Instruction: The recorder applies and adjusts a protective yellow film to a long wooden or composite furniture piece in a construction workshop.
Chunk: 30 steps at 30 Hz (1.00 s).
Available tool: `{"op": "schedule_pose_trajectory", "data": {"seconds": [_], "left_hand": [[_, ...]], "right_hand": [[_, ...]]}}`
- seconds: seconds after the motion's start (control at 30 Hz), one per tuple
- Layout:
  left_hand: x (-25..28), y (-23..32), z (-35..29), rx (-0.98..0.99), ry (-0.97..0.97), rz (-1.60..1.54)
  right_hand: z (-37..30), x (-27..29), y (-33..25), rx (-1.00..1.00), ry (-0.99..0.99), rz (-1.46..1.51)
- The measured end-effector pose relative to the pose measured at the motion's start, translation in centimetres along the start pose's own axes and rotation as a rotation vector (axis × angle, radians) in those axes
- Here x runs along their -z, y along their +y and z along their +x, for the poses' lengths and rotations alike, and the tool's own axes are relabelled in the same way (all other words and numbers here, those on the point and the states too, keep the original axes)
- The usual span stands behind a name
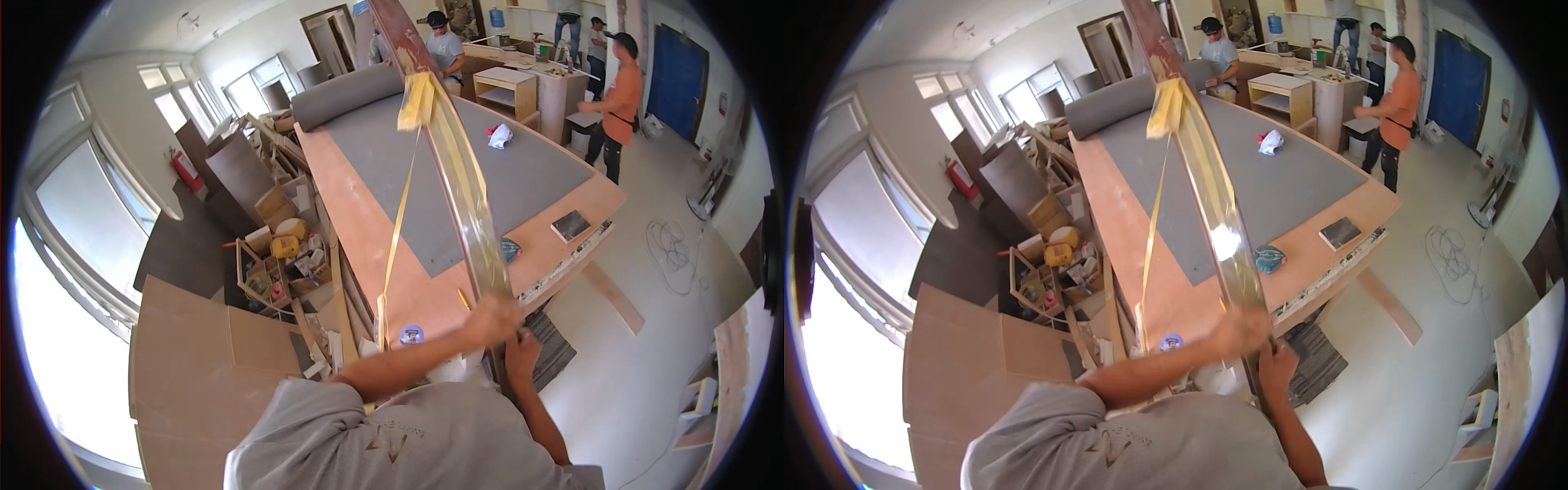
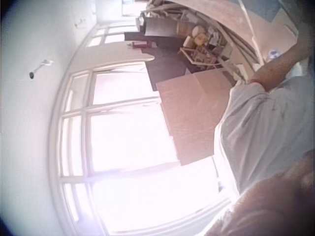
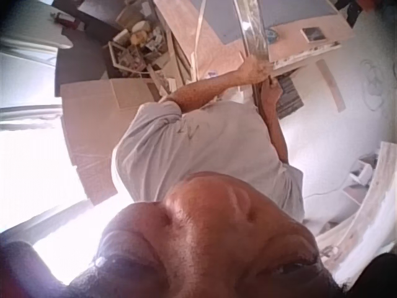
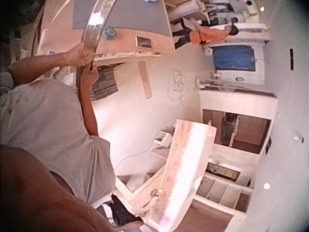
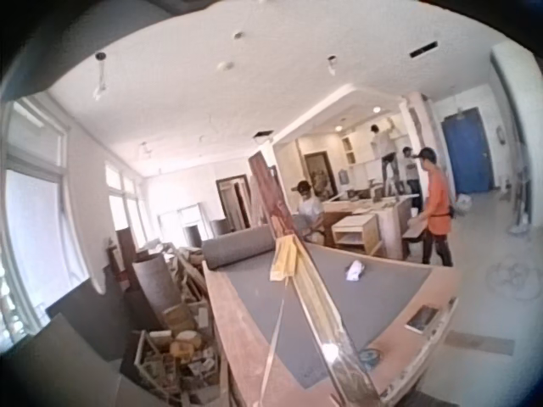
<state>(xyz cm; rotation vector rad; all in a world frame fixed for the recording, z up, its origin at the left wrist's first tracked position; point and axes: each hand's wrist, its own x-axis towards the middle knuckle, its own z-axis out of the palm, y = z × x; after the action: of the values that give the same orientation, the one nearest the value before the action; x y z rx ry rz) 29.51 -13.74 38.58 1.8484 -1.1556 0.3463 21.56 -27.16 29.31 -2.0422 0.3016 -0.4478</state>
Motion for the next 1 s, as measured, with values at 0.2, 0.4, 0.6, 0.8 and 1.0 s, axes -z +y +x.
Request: {"op": "schedule_pose_trajectory", "data": {"seconds": [0.2, 0.4, 0.6, 0.8, 1.0], "left_hand": [[11.1, 3.4, 5.5, 0.431, 0.345, 0.438], [21.9, 2.0, 18.5, 0.214, 0.787, 0.956], [24.7, 1.8, 25.4, 0.425, 0.507, 0.934], [25.5, -1.2, 28.4, 0.631, 0.388, 0.821], [25.9, -5.8, 28.8, 0.747, 0.245, 0.475]], "right_hand": [[3.4, 1.8, -2.1, 0.068, 0.19, 0.006], [0.2, 1.6, -0.5, 0.011, 0.188, 0.145], [-0.8, 1.8, -0.6, 0.061, 0.233, 0.097], [-2.4, 1.9, 0.5, -0.035, 0.245, 0.12], [-2.8, 1.4, 1.1, -0.058, 0.203, 0.115]]}}
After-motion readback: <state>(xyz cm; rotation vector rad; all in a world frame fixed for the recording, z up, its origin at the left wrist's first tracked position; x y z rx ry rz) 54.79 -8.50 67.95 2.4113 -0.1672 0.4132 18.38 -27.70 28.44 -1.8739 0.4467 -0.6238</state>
